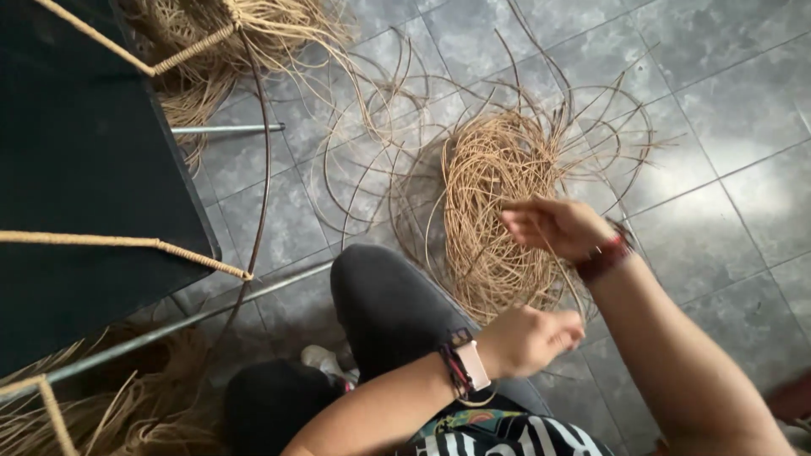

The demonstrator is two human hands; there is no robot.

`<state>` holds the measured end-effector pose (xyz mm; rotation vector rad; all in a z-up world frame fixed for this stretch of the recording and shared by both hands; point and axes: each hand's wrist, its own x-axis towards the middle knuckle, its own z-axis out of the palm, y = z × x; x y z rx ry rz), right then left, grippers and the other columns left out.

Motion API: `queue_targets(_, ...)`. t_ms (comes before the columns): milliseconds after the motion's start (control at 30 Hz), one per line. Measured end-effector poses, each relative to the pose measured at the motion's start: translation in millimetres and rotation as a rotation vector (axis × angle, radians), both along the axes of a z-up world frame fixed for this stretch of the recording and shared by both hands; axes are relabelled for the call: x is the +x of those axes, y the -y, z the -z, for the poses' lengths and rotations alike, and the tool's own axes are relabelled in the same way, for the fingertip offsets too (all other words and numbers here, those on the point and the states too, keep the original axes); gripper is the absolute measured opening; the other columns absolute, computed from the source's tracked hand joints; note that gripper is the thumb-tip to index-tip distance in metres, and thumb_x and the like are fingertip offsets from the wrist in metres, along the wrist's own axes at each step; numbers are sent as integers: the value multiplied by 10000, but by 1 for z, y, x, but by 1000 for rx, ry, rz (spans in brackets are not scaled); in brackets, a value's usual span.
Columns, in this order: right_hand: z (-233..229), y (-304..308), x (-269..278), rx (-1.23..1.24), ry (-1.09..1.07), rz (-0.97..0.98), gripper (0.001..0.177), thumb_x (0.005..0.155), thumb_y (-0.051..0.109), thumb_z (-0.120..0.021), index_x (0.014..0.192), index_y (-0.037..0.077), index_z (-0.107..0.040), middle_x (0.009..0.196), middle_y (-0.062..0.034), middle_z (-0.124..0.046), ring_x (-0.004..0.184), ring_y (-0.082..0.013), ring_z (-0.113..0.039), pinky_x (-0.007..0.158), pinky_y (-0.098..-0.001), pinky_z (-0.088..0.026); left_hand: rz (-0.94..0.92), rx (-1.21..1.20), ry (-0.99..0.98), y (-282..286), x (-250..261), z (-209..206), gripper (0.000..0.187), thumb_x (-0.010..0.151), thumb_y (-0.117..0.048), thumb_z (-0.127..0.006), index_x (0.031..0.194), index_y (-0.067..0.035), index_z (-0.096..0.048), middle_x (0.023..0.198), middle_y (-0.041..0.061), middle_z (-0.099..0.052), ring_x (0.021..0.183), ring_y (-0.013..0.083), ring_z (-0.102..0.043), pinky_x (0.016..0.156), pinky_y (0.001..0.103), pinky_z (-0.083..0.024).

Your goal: Weaving natural fibers around a metal frame to create a furniture piece

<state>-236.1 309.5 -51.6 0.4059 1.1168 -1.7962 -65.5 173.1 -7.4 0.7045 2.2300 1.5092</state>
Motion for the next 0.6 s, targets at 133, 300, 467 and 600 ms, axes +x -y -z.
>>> queue_targets(133, -10, 17, -8, -28, 132, 87, 319, 1100, 197, -422, 1272, 9, -613, 688, 63, -431, 483, -23, -289, 358, -141, -255, 133, -58, -10, 4, -11, 30, 176, 1050, -216, -499, 1001, -176, -664, 739, 47, -723, 546, 175, -662, 450, 329, -525)
queue_targets(300, -113, -11, 33, 148, -545, -318, 362, 1084, 158, -391, 1208, -34, -672, 582, 23, -412, 410, -87, -326, 315, -223, -287, -384, 919, 954, 37, -78, -7, 456, 1150, -374, -255, 1161, -43, -568, 969, 57, -605, 864, 174, -570, 861, 303, -500)
queue_targets(467, -115, -72, 74, 453, -539, -255, 397, 1080, 198, -343, 1349, 48, -593, 561, -32, -371, 410, -130, -279, 335, -260, -240, -724, 1473, 1015, 43, -133, 32, 354, 1146, -266, -335, 1025, -66, -601, 819, 69, -615, 712, 186, -576, 687, 317, -502)
queue_targets(600, -103, -74, 70, 580, -279, -60, 450, 1126, 131, -322, 1297, -145, -633, 1125, -333, -761, 932, -418, -727, 843, -488, -595, -670, 1218, 1005, 31, -123, 10, 385, 1153, -285, -359, 933, -115, -624, 631, -64, -552, 459, 50, -413, 413, 214, -347)
